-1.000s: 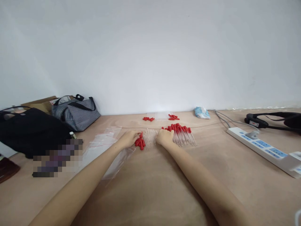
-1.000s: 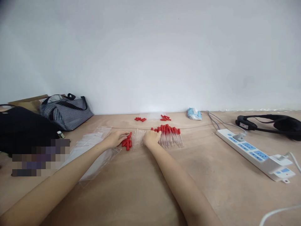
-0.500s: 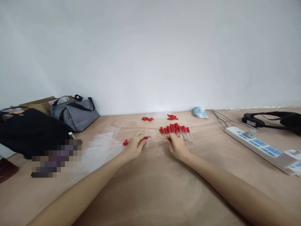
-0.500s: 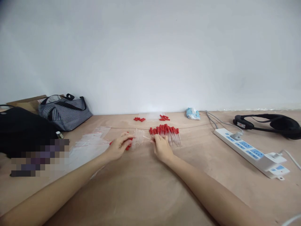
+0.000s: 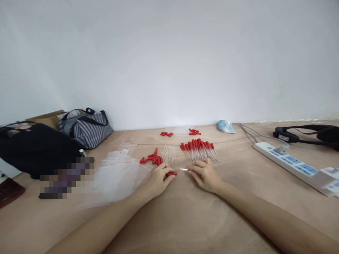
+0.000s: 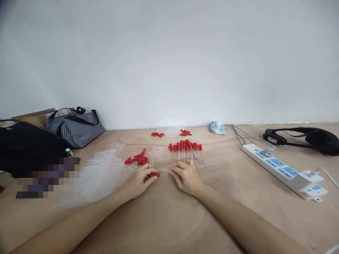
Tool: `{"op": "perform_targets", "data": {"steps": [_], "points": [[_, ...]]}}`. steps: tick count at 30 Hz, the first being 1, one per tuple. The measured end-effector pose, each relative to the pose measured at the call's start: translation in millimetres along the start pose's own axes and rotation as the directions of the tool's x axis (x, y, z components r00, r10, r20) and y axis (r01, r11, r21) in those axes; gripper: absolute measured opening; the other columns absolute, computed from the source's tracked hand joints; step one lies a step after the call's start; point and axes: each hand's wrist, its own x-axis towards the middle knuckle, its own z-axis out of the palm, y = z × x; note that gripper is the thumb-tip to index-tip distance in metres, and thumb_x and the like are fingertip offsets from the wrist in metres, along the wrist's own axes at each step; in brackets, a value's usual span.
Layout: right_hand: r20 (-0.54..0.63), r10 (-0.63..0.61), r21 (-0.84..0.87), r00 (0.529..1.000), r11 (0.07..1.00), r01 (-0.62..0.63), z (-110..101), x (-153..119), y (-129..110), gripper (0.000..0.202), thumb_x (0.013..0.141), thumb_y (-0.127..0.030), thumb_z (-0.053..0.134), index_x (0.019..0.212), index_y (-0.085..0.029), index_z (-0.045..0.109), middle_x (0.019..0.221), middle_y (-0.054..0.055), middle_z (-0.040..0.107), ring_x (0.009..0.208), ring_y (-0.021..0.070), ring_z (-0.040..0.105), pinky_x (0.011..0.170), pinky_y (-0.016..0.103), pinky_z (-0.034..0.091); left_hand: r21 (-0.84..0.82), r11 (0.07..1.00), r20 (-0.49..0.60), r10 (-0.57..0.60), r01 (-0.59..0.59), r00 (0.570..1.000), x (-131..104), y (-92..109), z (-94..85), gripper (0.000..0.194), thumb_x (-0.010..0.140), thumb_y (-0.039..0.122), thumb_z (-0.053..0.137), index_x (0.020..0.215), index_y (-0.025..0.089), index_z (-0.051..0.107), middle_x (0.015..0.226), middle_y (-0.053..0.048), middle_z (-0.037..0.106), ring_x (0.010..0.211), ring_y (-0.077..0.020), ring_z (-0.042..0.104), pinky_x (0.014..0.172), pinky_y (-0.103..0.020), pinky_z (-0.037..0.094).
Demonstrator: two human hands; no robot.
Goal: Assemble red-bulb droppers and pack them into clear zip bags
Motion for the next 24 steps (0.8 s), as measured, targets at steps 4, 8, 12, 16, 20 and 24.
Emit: {"op": "perform_targets", "data": {"steps": [4,8,12,16,20,24], "points": [[0.002,-0.003,0.007,1.0,1.0,0.003,-0.9,0.0,-3.1,0.02,0.085,-0.02,0.042,0.091,-0.02,0.061,0.081,0.003,0.062,0.075,0.0123,0.054,0.072,0.03,0.024,0.014,1.0,-0.031,0.01,-0.01,0.999,1.6,1.9,0.4,0.018,0.085,0.022,0.043,0.085,0.02,0.061,0.089,-0.002,0.059,0.082,-0.0161,0.056,0.075,-0.029,0.043],[-0.027,0.001,-0.002,1.0,1.0,-0.001,-0.5,1.5,-6.2,0.021,0.086,-0.02,0.041,0.09,-0.02,0.061,0.08,0.002,0.063,0.071,0.0111,0.054,0.073,0.03,0.024,-0.055,0.998,-0.039,-0.039,0.037,0.998,2.2,5.0,-1.1,0.015,0.085,0.023,0.043,0.088,0.02,0.057,0.086,-0.001,0.062,0.08,-0.0166,0.058,0.07,-0.028,0.044],[-0.038,-0.009,0.006,0.999,1.0,0.009,2.1,2.9,-9.0,0.021,0.086,-0.02,0.041,0.09,-0.02,0.062,0.079,0.002,0.063,0.07,0.0107,0.054,0.074,0.03,0.024,-0.137,0.988,0.011,-0.069,0.069,0.998,2.4,4.0,-0.3,0.016,0.086,0.025,0.042,0.091,0.019,0.055,0.077,0.0,0.063,0.07,-0.0149,0.058,0.063,-0.025,0.044],[-0.037,-0.033,0.047,0.999,0.998,0.035,4.1,2.8,-8.8,0.02,0.085,-0.021,0.043,0.09,-0.02,0.062,0.079,0.001,0.063,0.07,0.0104,0.054,0.072,0.029,0.025,-0.177,0.982,0.052,-0.059,0.067,0.997,2.4,2.6,0.6,0.02,0.086,0.027,0.041,0.094,0.019,0.057,0.074,0.0,0.062,0.068,-0.0139,0.058,0.062,-0.024,0.043],[0.008,-0.078,0.033,0.997,0.996,0.078,2.9,3.5,-6.2,0.02,0.085,-0.021,0.043,0.091,-0.021,0.062,0.078,0.0,0.063,0.069,0.0094,0.053,0.069,0.029,0.023,-0.111,0.992,0.054,-0.048,0.053,0.997,1.0,5.4,-1.5,0.022,0.086,0.031,0.042,0.086,0.019,0.061,0.07,0.001,0.062,0.064,-0.0131,0.055,0.057,-0.022,0.04],[0.039,-0.151,-0.031,0.988,0.988,0.152,0.5,5.5,-3.3,0.021,0.084,-0.021,0.043,0.09,-0.022,0.063,0.075,-0.001,0.061,0.064,0.0088,0.05,0.067,0.029,0.021,-0.042,0.999,0.054,0.0,0.002,0.999,-1.2,9.4,-5.3,0.021,0.085,0.028,0.043,0.084,0.02,0.062,0.078,0.0,0.064,0.067,-0.0135,0.055,0.059,-0.023,0.04]]}}
